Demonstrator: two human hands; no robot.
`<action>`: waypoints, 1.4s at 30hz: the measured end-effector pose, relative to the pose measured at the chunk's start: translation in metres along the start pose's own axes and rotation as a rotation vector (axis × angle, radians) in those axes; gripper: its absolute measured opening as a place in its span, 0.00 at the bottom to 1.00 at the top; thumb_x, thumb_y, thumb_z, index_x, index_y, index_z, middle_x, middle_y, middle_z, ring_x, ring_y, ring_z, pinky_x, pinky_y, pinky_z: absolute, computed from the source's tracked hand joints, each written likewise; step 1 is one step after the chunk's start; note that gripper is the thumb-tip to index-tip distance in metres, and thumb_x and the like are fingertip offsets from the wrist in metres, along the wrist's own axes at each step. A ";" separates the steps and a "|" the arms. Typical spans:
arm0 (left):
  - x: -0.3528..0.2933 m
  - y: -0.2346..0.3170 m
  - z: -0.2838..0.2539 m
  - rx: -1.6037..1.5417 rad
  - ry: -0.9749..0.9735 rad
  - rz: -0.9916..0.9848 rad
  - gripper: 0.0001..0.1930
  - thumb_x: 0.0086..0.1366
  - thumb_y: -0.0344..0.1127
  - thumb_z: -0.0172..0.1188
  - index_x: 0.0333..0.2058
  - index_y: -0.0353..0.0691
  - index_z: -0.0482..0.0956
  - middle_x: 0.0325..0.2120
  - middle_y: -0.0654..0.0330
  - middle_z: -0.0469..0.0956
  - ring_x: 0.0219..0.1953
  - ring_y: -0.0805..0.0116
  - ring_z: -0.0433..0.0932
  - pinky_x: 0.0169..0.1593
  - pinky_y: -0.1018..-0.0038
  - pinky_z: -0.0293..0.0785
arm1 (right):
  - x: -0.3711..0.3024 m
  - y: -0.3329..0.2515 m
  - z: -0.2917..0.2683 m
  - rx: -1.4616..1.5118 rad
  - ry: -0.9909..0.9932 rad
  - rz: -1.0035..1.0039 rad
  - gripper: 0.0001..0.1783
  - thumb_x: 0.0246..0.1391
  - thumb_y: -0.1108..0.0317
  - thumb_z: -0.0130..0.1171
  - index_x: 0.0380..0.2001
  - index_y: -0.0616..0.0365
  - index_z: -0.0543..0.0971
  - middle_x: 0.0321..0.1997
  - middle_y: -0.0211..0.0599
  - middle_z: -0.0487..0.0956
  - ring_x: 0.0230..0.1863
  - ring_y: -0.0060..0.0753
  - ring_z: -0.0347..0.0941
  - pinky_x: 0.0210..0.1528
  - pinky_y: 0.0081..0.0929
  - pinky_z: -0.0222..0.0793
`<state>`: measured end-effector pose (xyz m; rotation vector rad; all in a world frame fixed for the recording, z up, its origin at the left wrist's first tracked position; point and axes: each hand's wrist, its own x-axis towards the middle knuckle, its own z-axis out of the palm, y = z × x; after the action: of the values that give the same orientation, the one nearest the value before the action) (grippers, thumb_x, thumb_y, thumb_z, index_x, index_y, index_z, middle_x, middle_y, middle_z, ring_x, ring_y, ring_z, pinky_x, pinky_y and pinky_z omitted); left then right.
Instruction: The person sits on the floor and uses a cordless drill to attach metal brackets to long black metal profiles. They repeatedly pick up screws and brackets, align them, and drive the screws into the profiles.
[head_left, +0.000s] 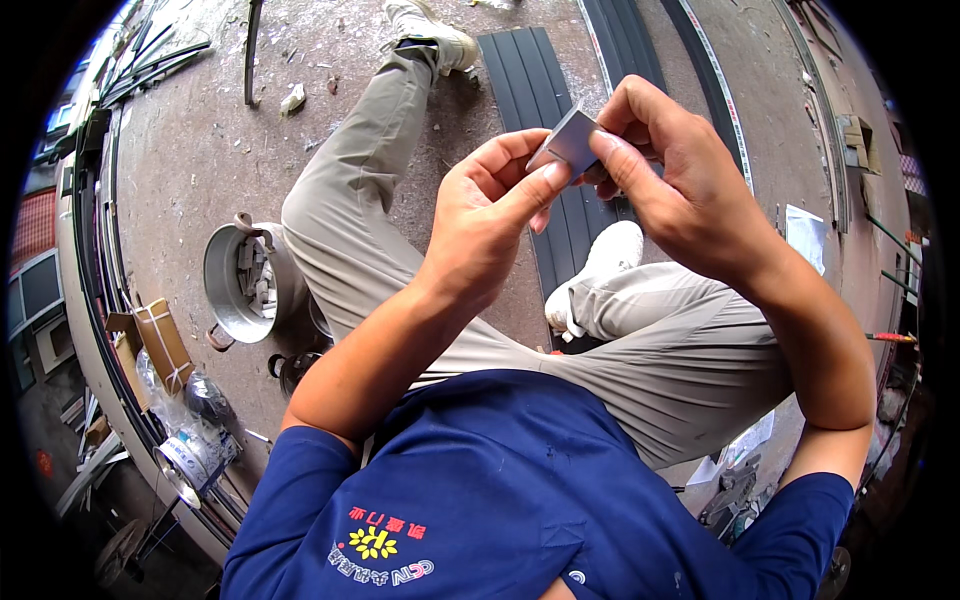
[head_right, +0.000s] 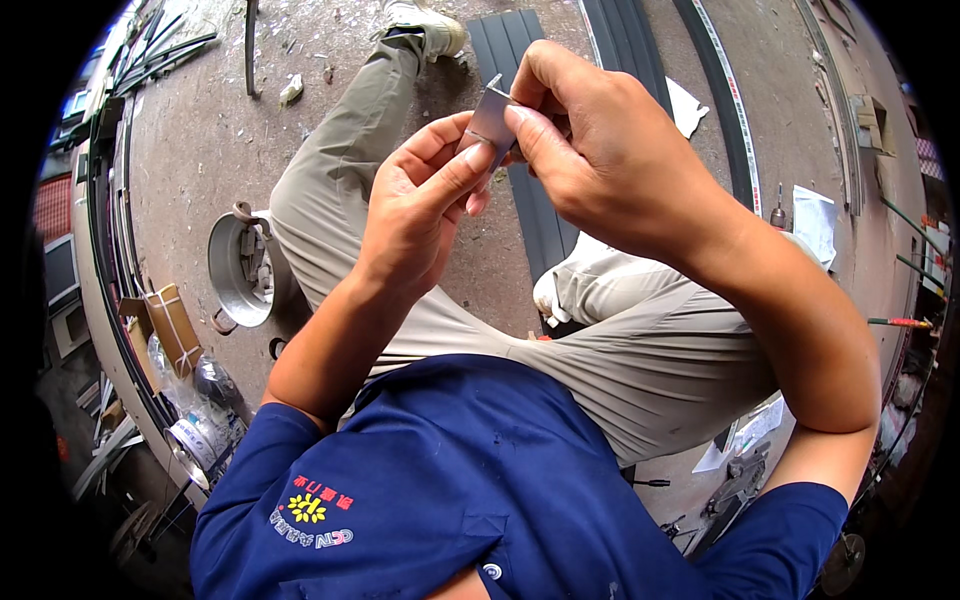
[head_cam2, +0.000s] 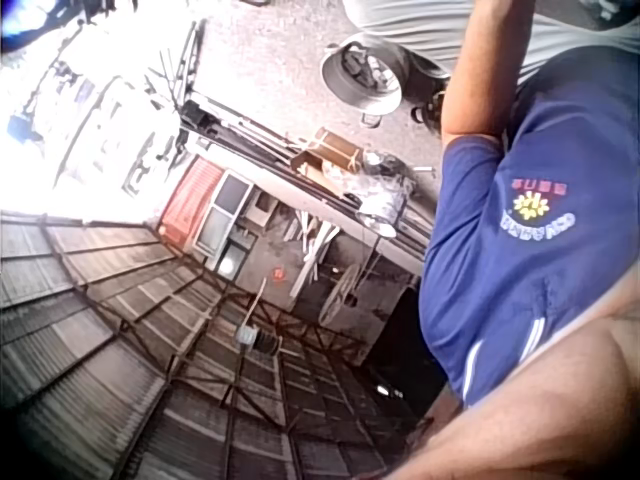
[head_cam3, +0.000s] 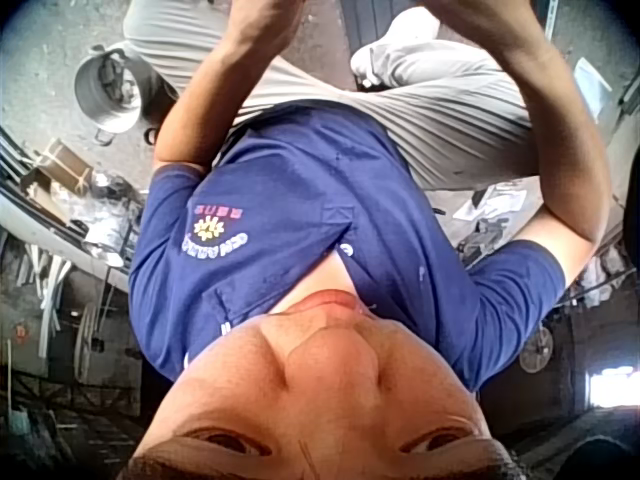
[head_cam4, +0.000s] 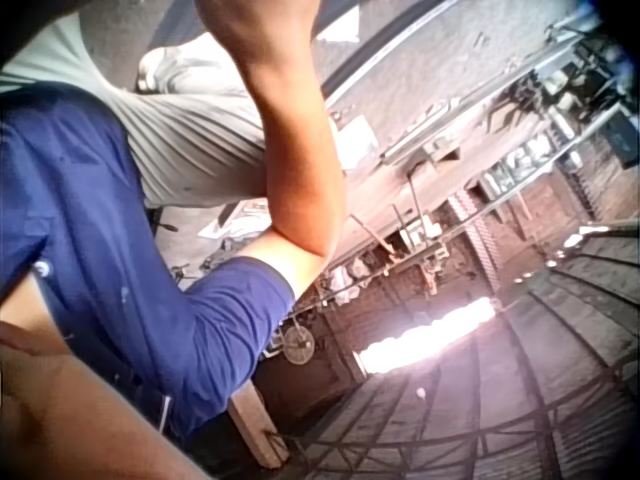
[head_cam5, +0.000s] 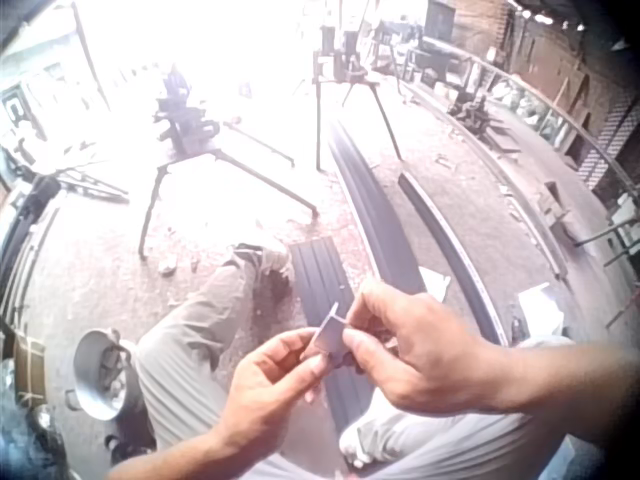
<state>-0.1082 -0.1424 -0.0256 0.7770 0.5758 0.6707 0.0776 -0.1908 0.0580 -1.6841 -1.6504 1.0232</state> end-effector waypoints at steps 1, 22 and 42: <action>0.000 -0.001 0.000 0.007 0.007 0.004 0.20 0.68 0.31 0.64 0.56 0.30 0.75 0.42 0.60 0.82 0.34 0.80 0.73 0.37 0.82 0.69 | 0.000 0.000 0.001 -0.008 0.002 0.000 0.07 0.69 0.72 0.52 0.36 0.64 0.70 0.33 0.34 0.76 0.34 0.22 0.75 0.39 0.23 0.75; 0.014 0.005 0.011 -0.145 -0.068 -0.056 0.17 0.73 0.38 0.59 0.56 0.40 0.76 0.42 0.58 0.83 0.38 0.76 0.79 0.43 0.77 0.74 | 0.012 0.015 -0.025 0.227 -0.050 0.037 0.12 0.64 0.65 0.63 0.40 0.64 0.79 0.33 0.28 0.81 0.36 0.16 0.76 0.42 0.19 0.74; -0.032 0.044 -0.237 1.452 0.707 0.198 0.20 0.72 0.41 0.60 0.57 0.34 0.77 0.54 0.54 0.78 0.57 0.63 0.74 0.62 0.67 0.66 | -0.040 0.350 -0.125 0.362 0.359 0.519 0.11 0.58 0.68 0.66 0.41 0.61 0.78 0.33 0.34 0.82 0.28 0.25 0.81 0.30 0.23 0.77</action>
<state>-0.3055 -0.0384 -0.1225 1.9787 1.7206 0.6378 0.3786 -0.2447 -0.1567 -1.9382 -0.7621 1.0882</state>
